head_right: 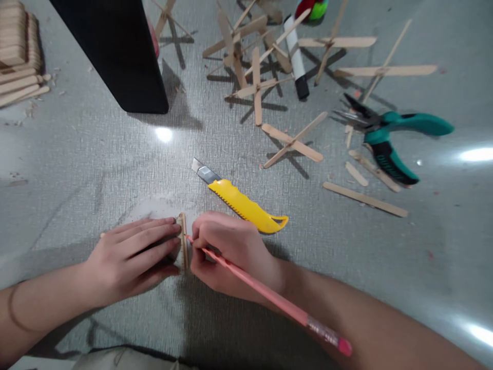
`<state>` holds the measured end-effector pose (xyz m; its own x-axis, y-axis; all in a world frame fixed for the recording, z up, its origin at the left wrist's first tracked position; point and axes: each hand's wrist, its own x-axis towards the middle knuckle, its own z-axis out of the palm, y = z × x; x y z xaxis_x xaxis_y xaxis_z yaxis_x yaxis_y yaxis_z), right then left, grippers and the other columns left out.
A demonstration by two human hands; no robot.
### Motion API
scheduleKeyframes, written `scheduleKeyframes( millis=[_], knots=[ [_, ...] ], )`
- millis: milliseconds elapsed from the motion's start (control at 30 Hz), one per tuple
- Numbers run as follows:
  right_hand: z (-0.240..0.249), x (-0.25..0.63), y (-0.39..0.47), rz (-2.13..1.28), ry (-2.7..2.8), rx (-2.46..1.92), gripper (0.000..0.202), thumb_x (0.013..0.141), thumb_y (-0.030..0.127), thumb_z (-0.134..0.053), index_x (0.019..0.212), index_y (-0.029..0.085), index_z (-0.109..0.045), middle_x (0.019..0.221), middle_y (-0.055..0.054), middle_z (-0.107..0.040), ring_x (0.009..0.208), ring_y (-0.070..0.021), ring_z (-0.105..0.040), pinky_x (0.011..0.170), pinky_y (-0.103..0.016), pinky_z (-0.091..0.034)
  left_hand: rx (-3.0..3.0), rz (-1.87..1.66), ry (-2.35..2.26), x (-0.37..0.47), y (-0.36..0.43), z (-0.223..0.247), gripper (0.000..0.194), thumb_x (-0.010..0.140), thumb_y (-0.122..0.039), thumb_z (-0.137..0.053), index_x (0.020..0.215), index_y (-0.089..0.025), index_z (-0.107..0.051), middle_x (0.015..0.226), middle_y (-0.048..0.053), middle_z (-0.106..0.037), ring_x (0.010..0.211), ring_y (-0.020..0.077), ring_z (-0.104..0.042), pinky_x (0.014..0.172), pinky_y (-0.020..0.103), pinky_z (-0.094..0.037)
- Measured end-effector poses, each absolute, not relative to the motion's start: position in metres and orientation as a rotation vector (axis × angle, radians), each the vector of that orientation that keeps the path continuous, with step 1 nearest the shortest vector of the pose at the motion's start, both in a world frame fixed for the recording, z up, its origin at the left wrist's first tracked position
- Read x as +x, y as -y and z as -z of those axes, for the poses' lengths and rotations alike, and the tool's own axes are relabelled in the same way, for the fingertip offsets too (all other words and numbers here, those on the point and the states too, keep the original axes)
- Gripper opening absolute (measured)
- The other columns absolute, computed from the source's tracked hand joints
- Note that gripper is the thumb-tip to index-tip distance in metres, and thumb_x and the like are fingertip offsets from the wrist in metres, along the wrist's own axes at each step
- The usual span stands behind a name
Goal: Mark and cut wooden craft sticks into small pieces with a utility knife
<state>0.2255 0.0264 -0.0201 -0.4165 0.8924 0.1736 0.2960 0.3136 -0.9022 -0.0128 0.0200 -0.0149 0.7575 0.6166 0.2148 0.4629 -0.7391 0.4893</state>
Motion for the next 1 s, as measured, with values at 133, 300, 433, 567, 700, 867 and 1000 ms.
scheduleKeyframes(
  millis=[133,300,433,567,700,867,1000],
  knots=[
    [0.0192,0.2254,-0.0259,-1.096,1.87,-1.07,0.025,0.073,0.003,-0.06,0.076,0.024,-0.046,0.076,0.002,-0.064,0.062,-0.0117,-0.059,0.056,-0.023,-0.049,2.543,-0.513,-0.818,-0.0127,-0.02,0.0145,0.035,0.09,-0.033,-0.072,0.116,-0.01,-0.066,0.129,0.012,-0.068,0.124,0.026,-0.064,0.105,0.042,-0.058],
    [0.02,0.2262,-0.0243,-1.095,1.87,-1.069,0.025,0.074,0.002,-0.06,0.076,0.023,-0.046,0.076,0.002,-0.064,0.062,-0.0111,-0.059,0.056,-0.022,-0.048,2.54,-0.511,-0.816,-0.0131,-0.02,0.0151,0.037,0.09,-0.033,-0.073,0.117,-0.01,-0.066,0.129,0.012,-0.068,0.126,0.0265,-0.063,0.106,0.042,-0.058],
    [0.0197,0.2263,-0.0254,-1.082,1.874,-1.072,0.025,0.075,0.003,-0.059,0.076,0.024,-0.046,0.076,0.003,-0.064,0.061,-0.0113,-0.059,0.054,-0.022,-0.048,2.549,-0.513,-0.819,-0.0127,-0.0207,0.0153,0.035,0.091,-0.033,-0.071,0.117,-0.01,-0.066,0.128,0.012,-0.069,0.125,0.0261,-0.064,0.105,0.042,-0.058],
    [0.0184,0.2264,-0.0272,-1.101,1.883,-1.077,0.025,0.074,0.004,-0.06,0.076,0.024,-0.045,0.076,0.002,-0.065,0.061,-0.0128,-0.06,0.055,-0.024,-0.048,2.544,-0.511,-0.813,-0.0114,-0.0211,0.0151,0.036,0.09,-0.033,-0.072,0.117,-0.009,-0.066,0.128,0.012,-0.068,0.125,0.0265,-0.064,0.105,0.041,-0.059],
    [0.0162,0.2263,-0.028,-1.095,1.889,-1.062,0.025,0.074,0.004,-0.059,0.076,0.024,-0.044,0.076,0.002,-0.065,0.06,-0.0126,-0.06,0.054,-0.024,-0.049,2.548,-0.514,-0.813,-0.0109,-0.0209,0.0144,0.034,0.091,-0.033,-0.071,0.116,-0.01,-0.066,0.127,0.012,-0.069,0.124,0.0262,-0.065,0.103,0.041,-0.06],
    [0.0175,0.226,-0.0274,-1.103,1.895,-1.073,0.025,0.074,0.004,-0.06,0.076,0.024,-0.045,0.077,0.001,-0.065,0.062,-0.0124,-0.061,0.055,-0.023,-0.049,2.554,-0.514,-0.82,-0.0123,-0.0205,0.0143,0.034,0.092,-0.034,-0.071,0.116,-0.011,-0.066,0.128,0.011,-0.069,0.124,0.0261,-0.065,0.104,0.041,-0.059],
    [0.0195,0.2257,-0.0263,-1.116,1.883,-1.07,0.025,0.073,0.004,-0.06,0.075,0.024,-0.045,0.077,0.001,-0.066,0.061,-0.012,-0.06,0.054,-0.023,-0.048,2.551,-0.515,-0.816,-0.0125,-0.0205,0.0142,0.035,0.091,-0.034,-0.072,0.116,-0.01,-0.066,0.127,0.012,-0.069,0.123,0.0265,-0.065,0.104,0.041,-0.059]
  ],
)
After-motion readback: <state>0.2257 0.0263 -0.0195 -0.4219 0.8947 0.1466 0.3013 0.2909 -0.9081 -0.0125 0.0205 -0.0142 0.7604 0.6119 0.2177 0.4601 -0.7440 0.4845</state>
